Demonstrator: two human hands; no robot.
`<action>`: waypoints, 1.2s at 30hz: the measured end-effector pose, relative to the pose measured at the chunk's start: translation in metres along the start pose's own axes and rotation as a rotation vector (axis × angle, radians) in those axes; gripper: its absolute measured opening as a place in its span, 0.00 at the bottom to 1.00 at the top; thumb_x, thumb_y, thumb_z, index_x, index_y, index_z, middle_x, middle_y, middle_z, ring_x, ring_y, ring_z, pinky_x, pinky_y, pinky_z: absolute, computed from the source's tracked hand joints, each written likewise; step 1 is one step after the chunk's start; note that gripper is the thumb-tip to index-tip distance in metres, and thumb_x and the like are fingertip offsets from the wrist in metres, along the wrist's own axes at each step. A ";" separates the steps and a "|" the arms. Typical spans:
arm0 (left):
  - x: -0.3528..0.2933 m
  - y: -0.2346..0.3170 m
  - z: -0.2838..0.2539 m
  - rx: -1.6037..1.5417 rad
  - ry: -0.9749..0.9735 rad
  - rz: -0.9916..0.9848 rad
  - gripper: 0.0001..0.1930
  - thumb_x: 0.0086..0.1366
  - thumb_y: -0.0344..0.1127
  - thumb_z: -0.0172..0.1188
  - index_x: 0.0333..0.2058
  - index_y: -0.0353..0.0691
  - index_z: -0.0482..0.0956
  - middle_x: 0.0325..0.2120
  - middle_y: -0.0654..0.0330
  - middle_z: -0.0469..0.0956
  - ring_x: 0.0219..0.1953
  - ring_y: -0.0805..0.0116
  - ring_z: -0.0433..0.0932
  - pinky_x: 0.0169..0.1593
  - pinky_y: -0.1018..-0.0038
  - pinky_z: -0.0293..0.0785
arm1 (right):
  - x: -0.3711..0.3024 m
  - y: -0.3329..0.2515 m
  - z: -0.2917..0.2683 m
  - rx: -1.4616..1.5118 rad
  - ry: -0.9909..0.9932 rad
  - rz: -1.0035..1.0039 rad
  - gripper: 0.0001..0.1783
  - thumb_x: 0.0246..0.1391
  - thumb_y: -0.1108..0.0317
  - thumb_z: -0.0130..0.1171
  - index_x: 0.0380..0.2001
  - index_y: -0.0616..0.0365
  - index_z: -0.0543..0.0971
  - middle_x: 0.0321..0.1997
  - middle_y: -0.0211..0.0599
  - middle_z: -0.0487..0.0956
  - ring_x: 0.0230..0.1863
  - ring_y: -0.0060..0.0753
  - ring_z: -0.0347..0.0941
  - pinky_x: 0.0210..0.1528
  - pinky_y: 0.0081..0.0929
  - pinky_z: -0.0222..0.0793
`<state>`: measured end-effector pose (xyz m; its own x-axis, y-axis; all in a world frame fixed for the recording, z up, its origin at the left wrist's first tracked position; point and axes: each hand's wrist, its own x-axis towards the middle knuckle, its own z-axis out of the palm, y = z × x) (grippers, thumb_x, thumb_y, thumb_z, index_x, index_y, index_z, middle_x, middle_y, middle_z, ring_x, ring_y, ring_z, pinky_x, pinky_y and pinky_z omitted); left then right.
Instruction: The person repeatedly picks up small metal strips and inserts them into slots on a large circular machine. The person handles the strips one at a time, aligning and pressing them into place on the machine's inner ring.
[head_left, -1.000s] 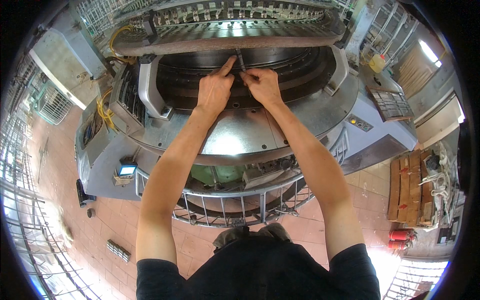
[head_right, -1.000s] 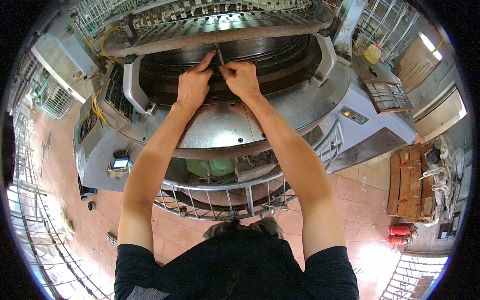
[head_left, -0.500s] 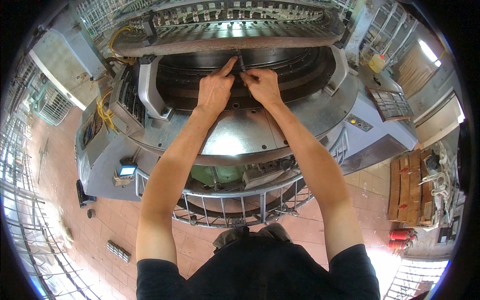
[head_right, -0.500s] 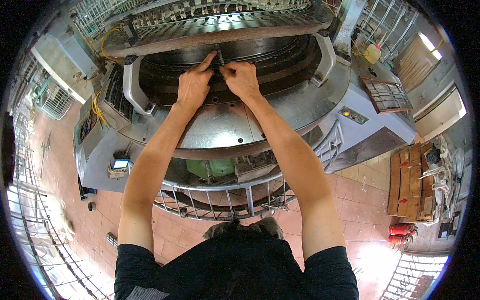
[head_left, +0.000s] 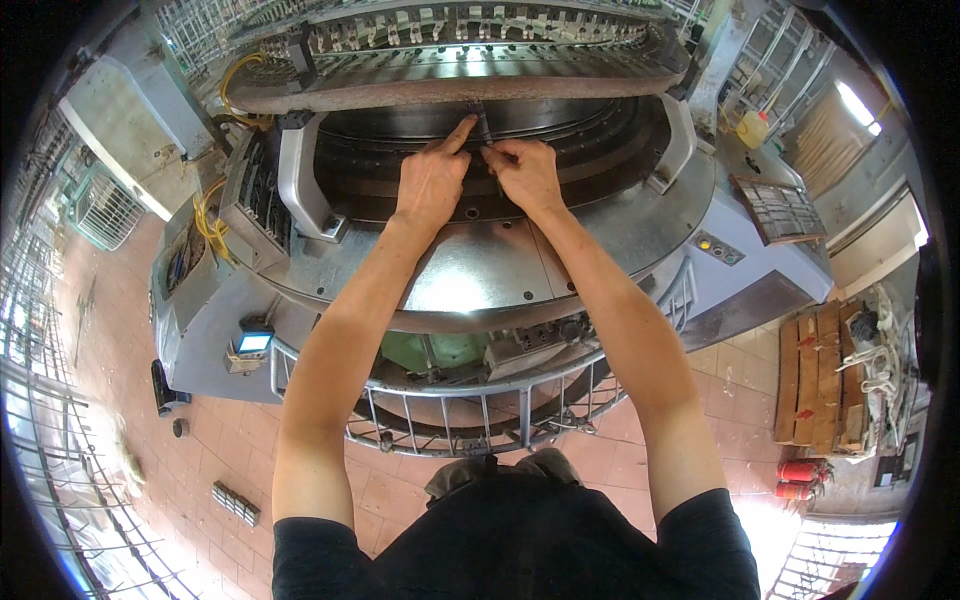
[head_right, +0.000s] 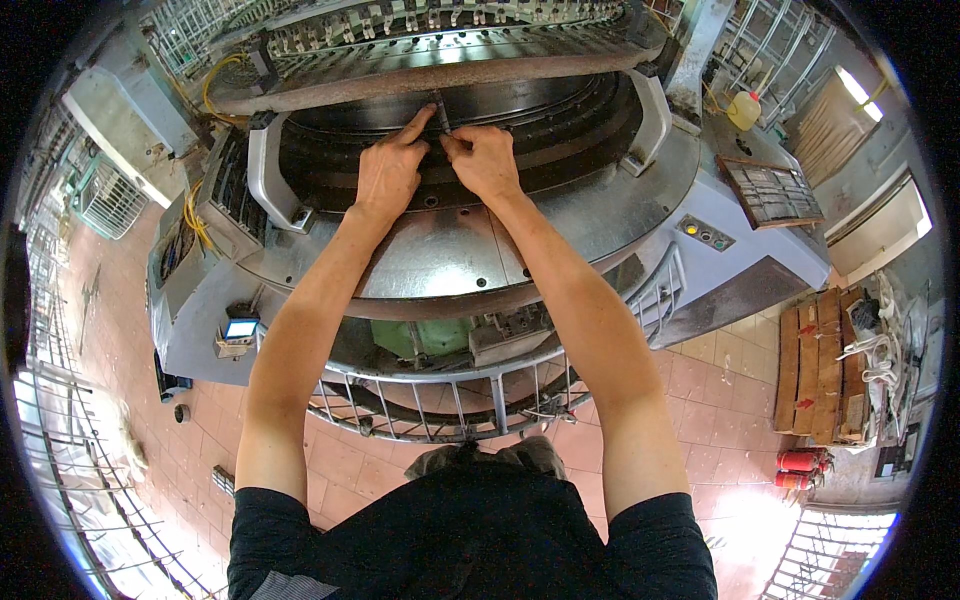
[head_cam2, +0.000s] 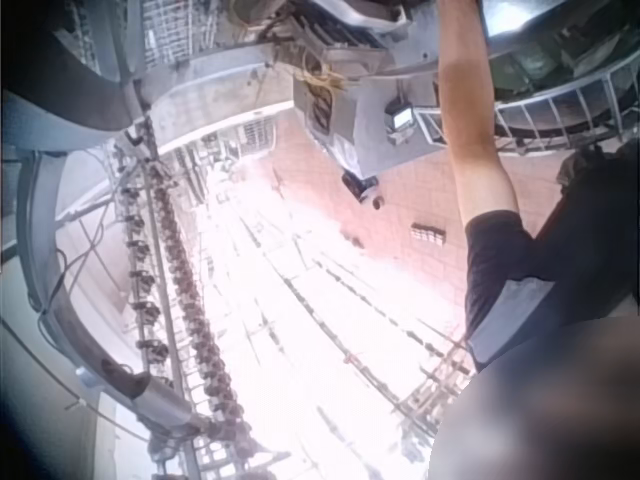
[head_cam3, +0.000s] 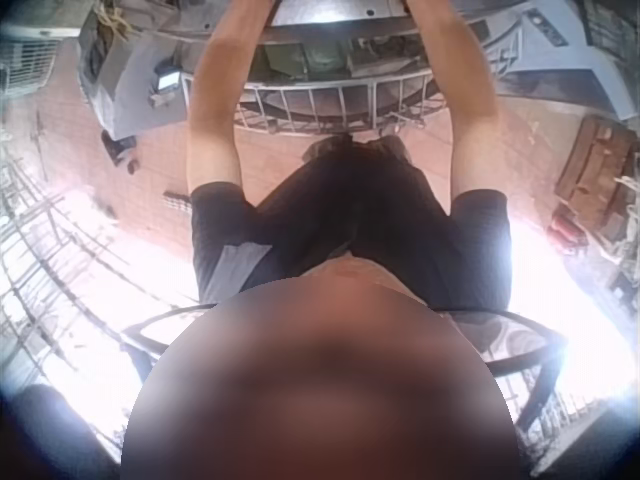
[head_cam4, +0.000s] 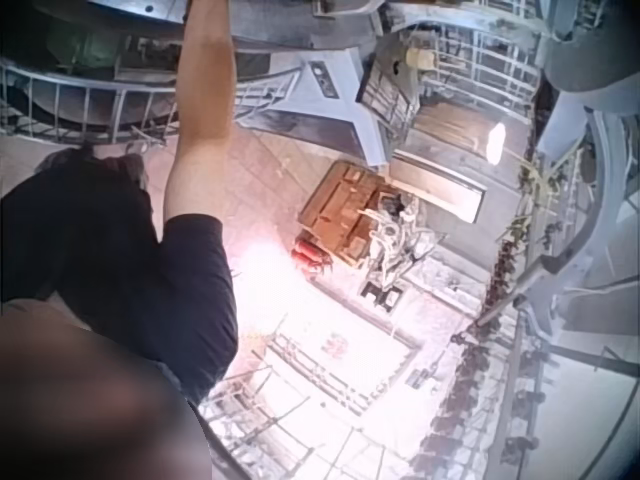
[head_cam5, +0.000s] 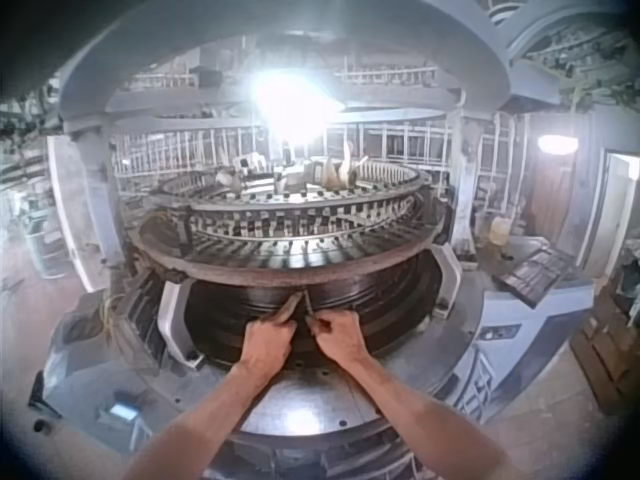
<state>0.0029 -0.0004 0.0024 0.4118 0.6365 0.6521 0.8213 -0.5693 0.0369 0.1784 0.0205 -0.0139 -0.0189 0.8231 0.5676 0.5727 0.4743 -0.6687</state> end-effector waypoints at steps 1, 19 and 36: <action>0.000 0.000 0.000 -0.007 0.002 0.000 0.12 0.45 0.16 0.62 0.30 0.32 0.84 0.67 0.61 0.71 0.45 0.51 0.85 0.47 0.59 0.83 | 0.000 0.000 0.000 0.003 0.001 0.004 0.12 0.59 0.64 0.67 0.36 0.63 0.88 0.25 0.42 0.86 0.24 0.30 0.81 0.32 0.29 0.75; 0.001 -0.001 0.002 -0.013 0.033 0.019 0.12 0.45 0.16 0.62 0.30 0.32 0.85 0.68 0.63 0.70 0.44 0.53 0.85 0.45 0.59 0.84 | 0.000 0.001 0.000 0.004 -0.015 0.008 0.12 0.59 0.64 0.67 0.36 0.64 0.88 0.24 0.41 0.85 0.24 0.30 0.81 0.32 0.29 0.74; 0.001 0.001 0.001 0.001 0.005 0.004 0.12 0.46 0.17 0.61 0.31 0.32 0.86 0.68 0.64 0.70 0.45 0.54 0.85 0.46 0.60 0.84 | 0.000 0.003 0.001 0.008 0.005 0.000 0.13 0.59 0.63 0.66 0.37 0.62 0.88 0.25 0.43 0.86 0.25 0.31 0.82 0.33 0.30 0.75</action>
<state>0.0043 0.0001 0.0022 0.4127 0.6316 0.6564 0.8201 -0.5712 0.0340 0.1792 0.0225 -0.0165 -0.0147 0.8212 0.5704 0.5664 0.4770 -0.6721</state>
